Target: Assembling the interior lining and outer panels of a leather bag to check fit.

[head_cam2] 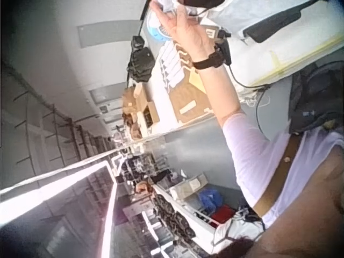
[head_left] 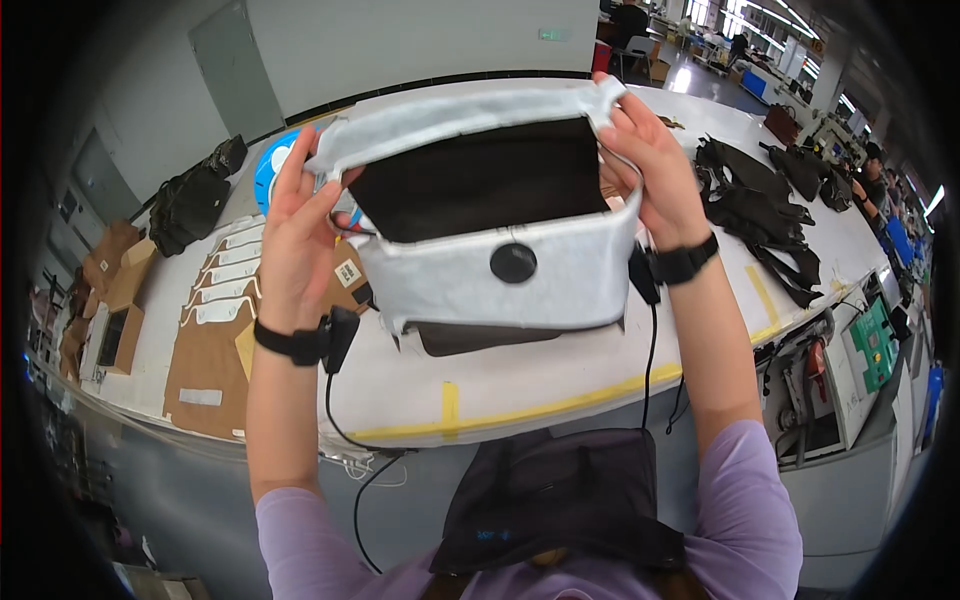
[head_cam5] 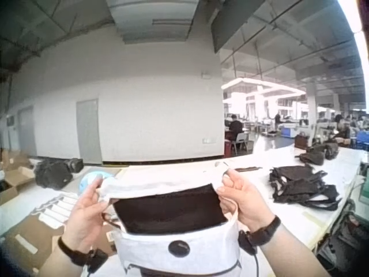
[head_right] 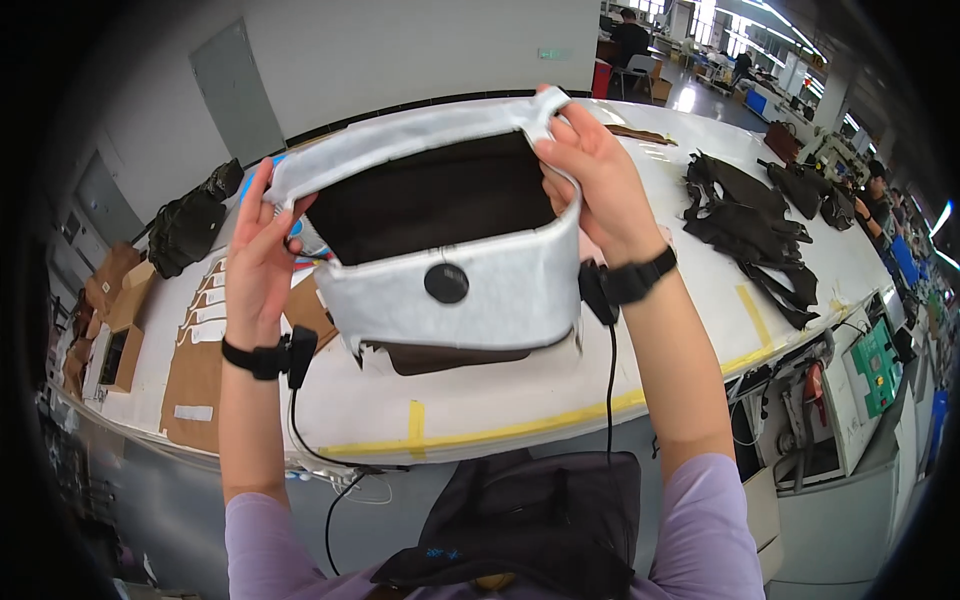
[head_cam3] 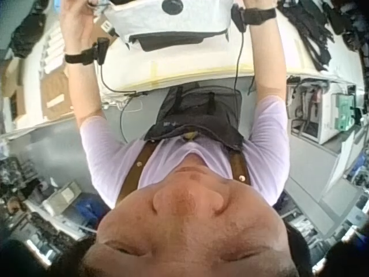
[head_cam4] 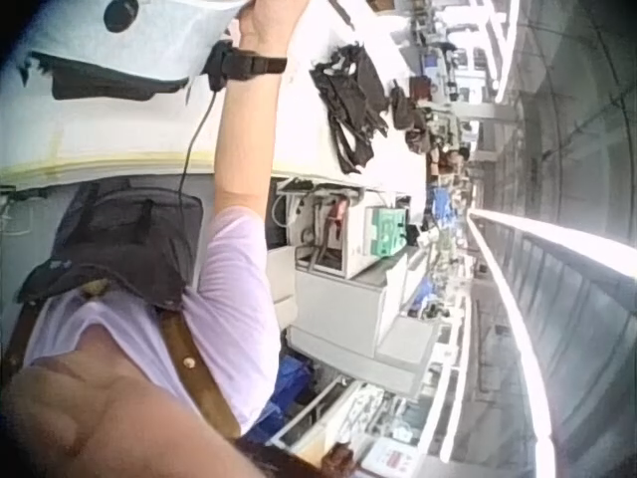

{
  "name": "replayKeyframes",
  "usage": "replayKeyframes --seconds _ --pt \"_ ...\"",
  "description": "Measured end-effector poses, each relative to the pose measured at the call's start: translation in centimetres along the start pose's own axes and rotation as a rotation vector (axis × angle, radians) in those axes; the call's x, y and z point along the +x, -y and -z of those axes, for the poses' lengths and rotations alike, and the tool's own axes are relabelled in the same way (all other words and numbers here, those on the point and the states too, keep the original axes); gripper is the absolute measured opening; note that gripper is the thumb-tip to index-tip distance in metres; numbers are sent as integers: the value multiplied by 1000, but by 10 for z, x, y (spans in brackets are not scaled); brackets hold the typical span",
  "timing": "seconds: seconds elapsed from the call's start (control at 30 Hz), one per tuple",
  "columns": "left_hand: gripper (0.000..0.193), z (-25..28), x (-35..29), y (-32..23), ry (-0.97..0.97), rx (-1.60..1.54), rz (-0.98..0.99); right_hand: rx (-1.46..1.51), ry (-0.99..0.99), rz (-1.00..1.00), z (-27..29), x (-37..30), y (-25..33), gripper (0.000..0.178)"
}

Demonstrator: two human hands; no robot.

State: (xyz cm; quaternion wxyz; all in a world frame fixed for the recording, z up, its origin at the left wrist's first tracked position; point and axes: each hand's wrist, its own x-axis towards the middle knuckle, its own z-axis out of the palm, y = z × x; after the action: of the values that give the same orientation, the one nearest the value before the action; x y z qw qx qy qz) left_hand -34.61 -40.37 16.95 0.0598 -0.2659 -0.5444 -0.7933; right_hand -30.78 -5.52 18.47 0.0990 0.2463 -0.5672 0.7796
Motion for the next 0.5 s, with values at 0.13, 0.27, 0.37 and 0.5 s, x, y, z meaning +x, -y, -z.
replayKeyframes --seconds 0.13,0.27,0.37,0.5 --pt "73 28 73 87 -6 -5 215 -89 -353 -261 55 76 -67 30" --pt "83 43 80 153 -85 367 622 -548 -533 -260 85 65 -132 40" --pt "73 57 64 168 115 744 263 -992 -327 -71 57 41 -132 49" --pt "67 45 40 163 678 1256 178 -1490 284 -14 66 10 -128 59"
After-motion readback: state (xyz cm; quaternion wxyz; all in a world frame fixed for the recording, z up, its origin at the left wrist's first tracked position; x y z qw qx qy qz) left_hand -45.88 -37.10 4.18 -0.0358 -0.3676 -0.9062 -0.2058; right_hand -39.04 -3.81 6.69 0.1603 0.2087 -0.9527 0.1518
